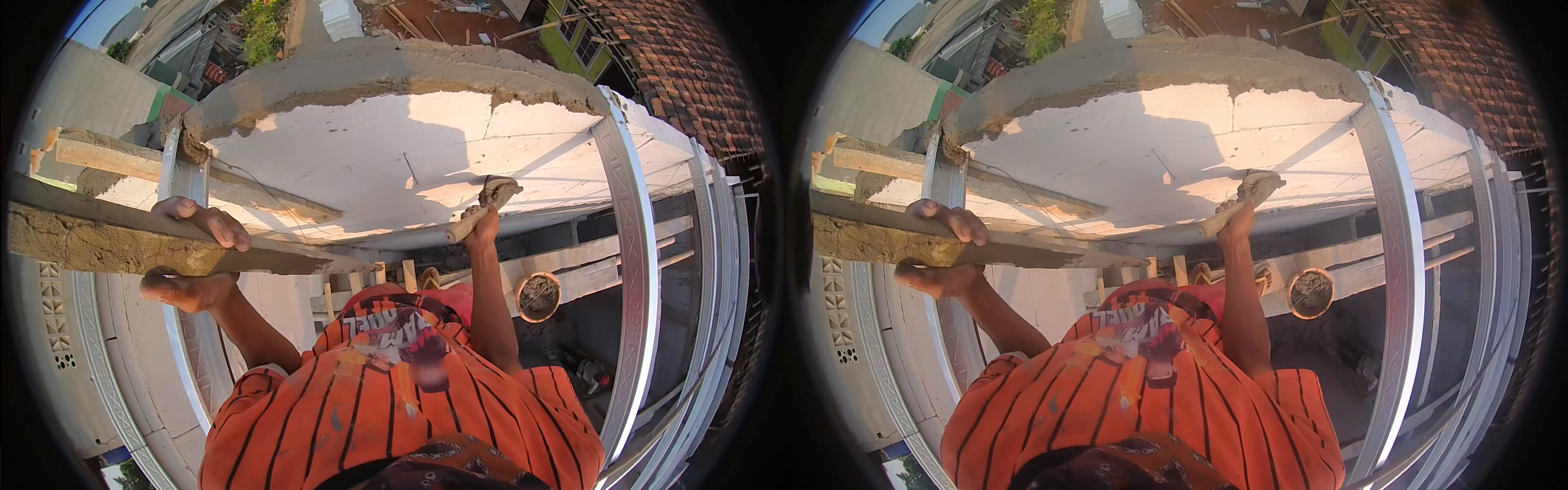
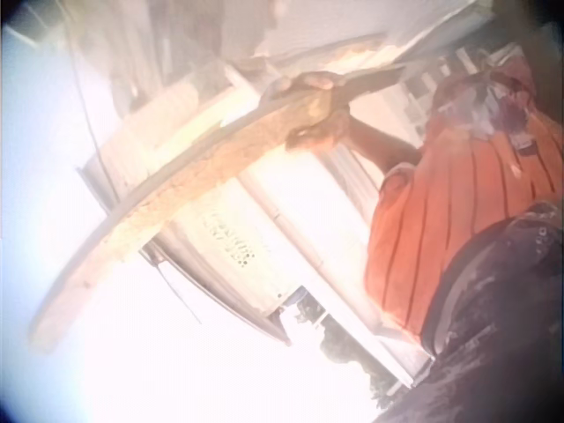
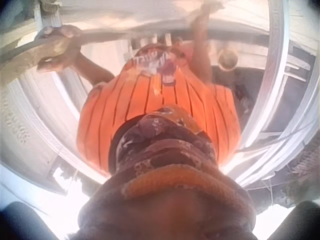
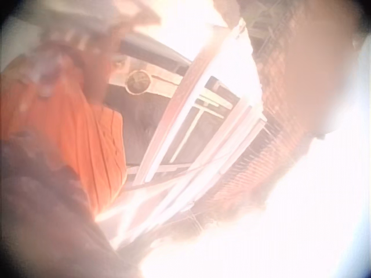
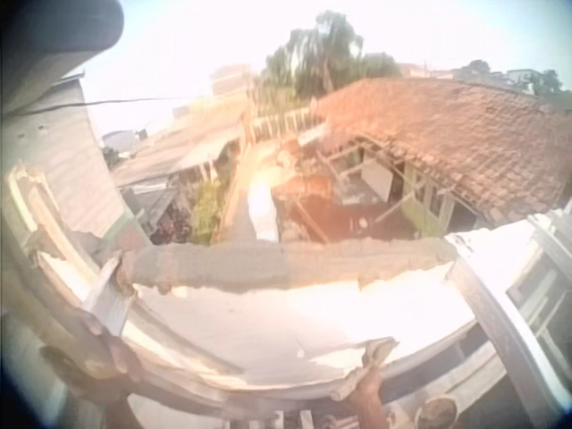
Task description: The person scoops cement from a bucket using a trowel and applies it to a curved wall section. They then use a wooden plank to smooth and level the applied cement along the wall's edge.
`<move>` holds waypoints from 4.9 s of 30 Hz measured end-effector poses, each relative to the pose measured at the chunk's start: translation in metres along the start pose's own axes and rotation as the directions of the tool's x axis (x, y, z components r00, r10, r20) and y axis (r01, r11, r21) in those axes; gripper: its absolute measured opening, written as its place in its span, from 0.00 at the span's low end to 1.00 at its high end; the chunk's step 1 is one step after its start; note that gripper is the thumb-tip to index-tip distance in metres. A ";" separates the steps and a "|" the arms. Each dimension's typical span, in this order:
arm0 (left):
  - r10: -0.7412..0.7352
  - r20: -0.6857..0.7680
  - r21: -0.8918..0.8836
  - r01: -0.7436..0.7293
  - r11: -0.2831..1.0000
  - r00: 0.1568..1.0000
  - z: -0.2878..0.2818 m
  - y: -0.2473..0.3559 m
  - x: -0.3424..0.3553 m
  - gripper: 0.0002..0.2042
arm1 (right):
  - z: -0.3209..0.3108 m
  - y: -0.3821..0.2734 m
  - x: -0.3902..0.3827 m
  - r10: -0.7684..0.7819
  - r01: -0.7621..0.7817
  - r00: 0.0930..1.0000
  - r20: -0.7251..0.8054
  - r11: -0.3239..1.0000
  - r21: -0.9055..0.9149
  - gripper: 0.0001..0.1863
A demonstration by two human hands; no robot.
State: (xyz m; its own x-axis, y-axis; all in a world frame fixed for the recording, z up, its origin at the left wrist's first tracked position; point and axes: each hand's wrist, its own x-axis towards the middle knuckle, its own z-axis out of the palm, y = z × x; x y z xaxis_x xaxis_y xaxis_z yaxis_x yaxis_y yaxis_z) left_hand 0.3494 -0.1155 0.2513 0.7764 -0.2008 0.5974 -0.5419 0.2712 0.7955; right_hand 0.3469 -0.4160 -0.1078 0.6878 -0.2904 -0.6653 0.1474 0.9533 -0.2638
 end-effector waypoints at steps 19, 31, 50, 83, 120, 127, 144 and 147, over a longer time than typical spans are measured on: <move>0.292 -0.480 0.164 -0.243 0.956 0.827 -0.009 0.003 -0.025 0.40 | 0.387 -0.071 -0.249 0.561 0.852 0.284 0.777 -0.519 0.063 0.21; 0.211 -0.491 0.183 -0.137 0.974 0.845 -0.008 -0.003 -0.037 0.41 | 0.498 0.025 -0.329 0.789 0.621 0.610 0.072 -0.532 0.576 0.12; 0.109 -0.447 0.155 -0.043 0.987 0.888 -0.011 -0.008 -0.046 0.39 | 0.381 -0.202 -0.171 -0.005 -0.084 0.980 0.201 -0.919 0.386 0.21; -0.090 -0.018 -0.187 0.085 0.979 0.996 0.070 -0.070 0.001 0.38 | 0.140 -0.267 -0.185 -0.547 0.675 0.571 0.612 -0.111 -0.730 0.16; -0.154 0.278 -0.116 0.192 0.975 0.948 0.090 -0.083 0.014 0.36 | 0.050 -0.094 -0.022 -0.478 0.599 0.791 0.381 0.732 -0.326 0.18; -0.127 0.388 -0.195 0.216 0.957 0.913 0.098 -0.105 0.014 0.35 | 0.098 -0.117 -0.057 -0.555 0.712 0.702 0.446 0.523 -0.469 0.19; -0.183 0.393 -0.161 0.263 0.951 0.901 0.087 -0.115 0.004 0.35 | 0.044 -0.071 -0.033 -0.420 0.502 0.862 0.284 0.789 -0.355 0.19; -0.209 0.350 -0.109 0.262 0.959 0.913 0.091 -0.119 -0.003 0.35 | 0.065 -0.088 -0.052 -0.551 0.638 0.770 0.323 0.665 -0.388 0.19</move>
State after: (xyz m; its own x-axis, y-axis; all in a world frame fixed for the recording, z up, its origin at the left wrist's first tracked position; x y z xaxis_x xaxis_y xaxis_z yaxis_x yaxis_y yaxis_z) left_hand 0.3826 -0.2325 0.1642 0.7094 -0.5699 0.4147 -0.2815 0.3104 0.9080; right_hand 0.3440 -0.4790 -0.0047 0.6778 -0.7216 -0.1414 0.2613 0.4161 -0.8710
